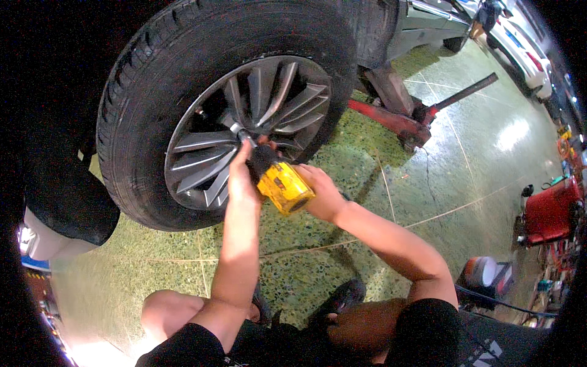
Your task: The person mounts a tire onto a car wheel, aligns it with the hub, and secures it by hand-tightening lug nuts. They then use a yellow impact wrench to tighten the lug nuts and later use a lug wrench to loosen them on another wheel.
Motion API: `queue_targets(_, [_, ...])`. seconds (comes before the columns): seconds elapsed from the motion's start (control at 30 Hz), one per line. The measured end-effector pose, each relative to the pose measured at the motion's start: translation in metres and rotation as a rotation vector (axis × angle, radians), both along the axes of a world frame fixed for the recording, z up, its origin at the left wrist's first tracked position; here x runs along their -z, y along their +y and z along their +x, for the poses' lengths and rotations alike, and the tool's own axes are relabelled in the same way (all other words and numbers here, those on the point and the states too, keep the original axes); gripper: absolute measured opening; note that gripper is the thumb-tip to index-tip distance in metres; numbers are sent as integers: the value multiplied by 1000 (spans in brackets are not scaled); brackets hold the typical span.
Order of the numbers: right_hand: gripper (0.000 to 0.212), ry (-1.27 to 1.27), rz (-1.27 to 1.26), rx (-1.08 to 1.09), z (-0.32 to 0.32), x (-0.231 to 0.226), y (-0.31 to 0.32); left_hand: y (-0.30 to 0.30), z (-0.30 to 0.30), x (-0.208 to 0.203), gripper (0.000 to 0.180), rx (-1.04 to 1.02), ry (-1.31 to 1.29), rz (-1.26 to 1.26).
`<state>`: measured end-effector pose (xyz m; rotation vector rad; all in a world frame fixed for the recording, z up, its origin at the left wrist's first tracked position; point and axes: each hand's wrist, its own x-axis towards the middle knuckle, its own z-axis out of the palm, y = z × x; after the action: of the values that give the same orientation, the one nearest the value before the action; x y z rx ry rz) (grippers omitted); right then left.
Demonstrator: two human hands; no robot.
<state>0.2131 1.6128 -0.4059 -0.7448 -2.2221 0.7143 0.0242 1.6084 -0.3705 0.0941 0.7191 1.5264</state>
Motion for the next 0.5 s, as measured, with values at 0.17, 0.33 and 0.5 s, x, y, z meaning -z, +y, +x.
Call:
queue_targets(0.17, [30, -78, -2, 27, 1, -11, 3, 7, 6, -11, 33, -21, -13, -28])
queue_targets(0.33, [40, -70, 2, -1, -2, -16, 17, 14, 2, -2, 34, -20, 29, 169])
queue_targets(0.5, [55, -112, 78, 72, 2, 5, 6, 0, 13, 12, 43, -82, -26, 145])
